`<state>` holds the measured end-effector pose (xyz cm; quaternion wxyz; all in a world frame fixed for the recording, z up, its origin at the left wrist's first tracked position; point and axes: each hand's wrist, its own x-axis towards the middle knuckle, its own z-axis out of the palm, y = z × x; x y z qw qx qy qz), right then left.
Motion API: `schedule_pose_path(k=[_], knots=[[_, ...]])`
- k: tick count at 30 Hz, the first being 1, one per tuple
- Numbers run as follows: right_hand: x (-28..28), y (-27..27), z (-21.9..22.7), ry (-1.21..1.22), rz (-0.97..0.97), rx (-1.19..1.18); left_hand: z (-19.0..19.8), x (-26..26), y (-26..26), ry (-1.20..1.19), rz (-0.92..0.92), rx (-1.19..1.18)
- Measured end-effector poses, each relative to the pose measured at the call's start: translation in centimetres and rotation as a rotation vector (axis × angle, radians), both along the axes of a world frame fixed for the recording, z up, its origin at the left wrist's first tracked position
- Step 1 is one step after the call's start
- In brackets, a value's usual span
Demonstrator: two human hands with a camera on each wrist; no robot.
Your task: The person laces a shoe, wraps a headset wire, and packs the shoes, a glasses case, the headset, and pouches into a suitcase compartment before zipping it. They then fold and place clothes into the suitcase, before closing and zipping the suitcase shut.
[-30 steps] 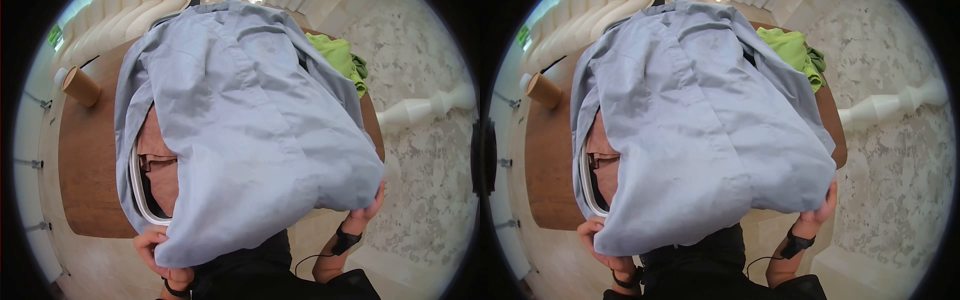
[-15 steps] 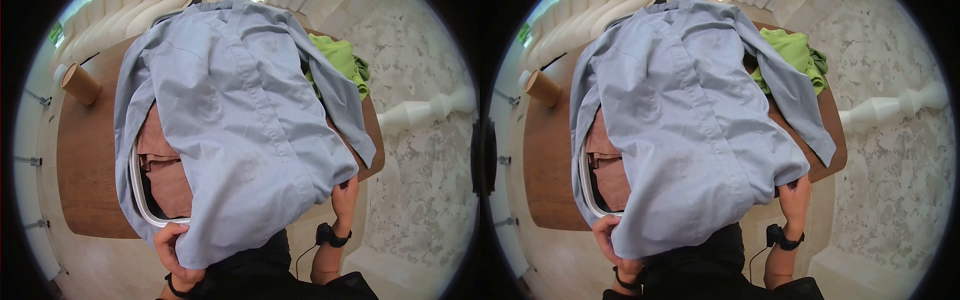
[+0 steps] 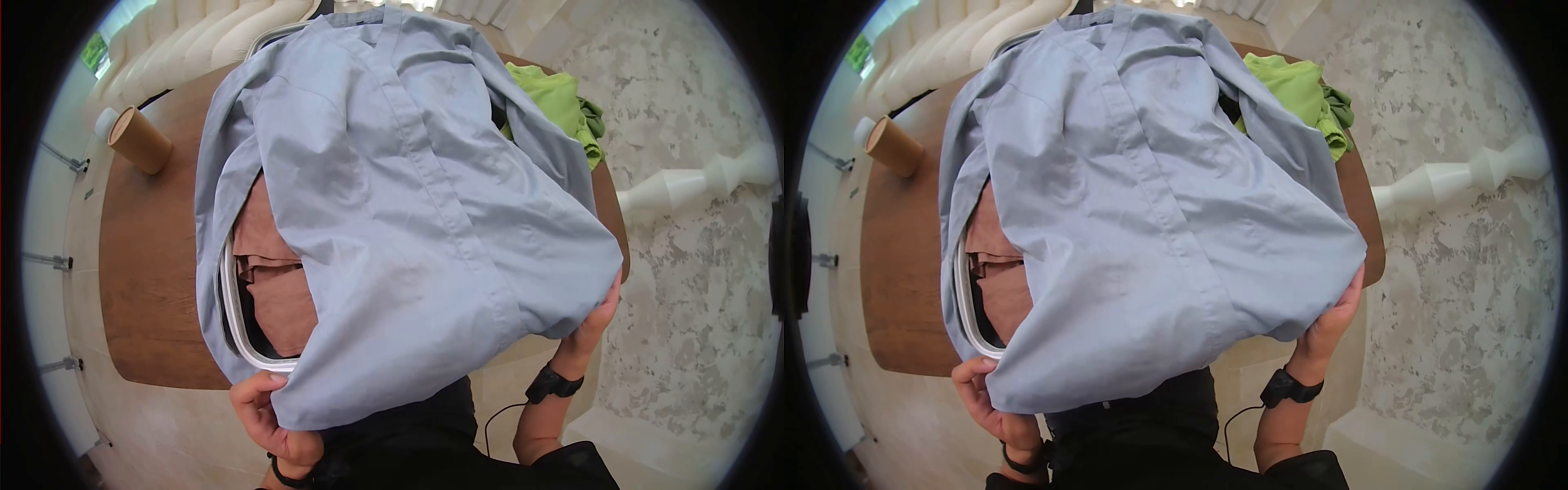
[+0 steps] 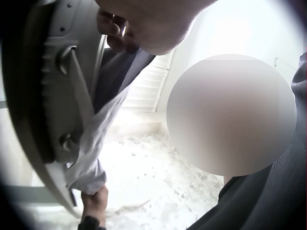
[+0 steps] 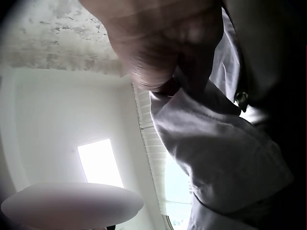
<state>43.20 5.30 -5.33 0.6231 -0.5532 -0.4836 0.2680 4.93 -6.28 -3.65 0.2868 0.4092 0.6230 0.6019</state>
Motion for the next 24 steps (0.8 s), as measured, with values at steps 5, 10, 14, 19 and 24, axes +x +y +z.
schedule_pose_path(k=[5,10,14,19,24], knots=[[-1.4,-1.6,4.1,0.349,0.087,-0.005,0.1,-0.9,-1.2,0.136,0.078,0.173],[-0.4,-2.3,4.8,0.468,0.164,0.000,0.2,-1.0,-2.2,0.208,0.099,0.220],[4.2,-3.1,-0.5,-0.049,-0.109,-0.323,-2.1,-2.0,-4.0,0.364,-0.279,0.052],[3.6,-4.4,1.3,-0.213,-0.269,-0.611,-0.5,-2.4,-4.0,0.499,-0.716,-0.094],[-0.7,-3.3,4.1,-0.466,-0.290,-0.245,4.1,-2.2,-1.6,0.371,-0.823,-0.032]])
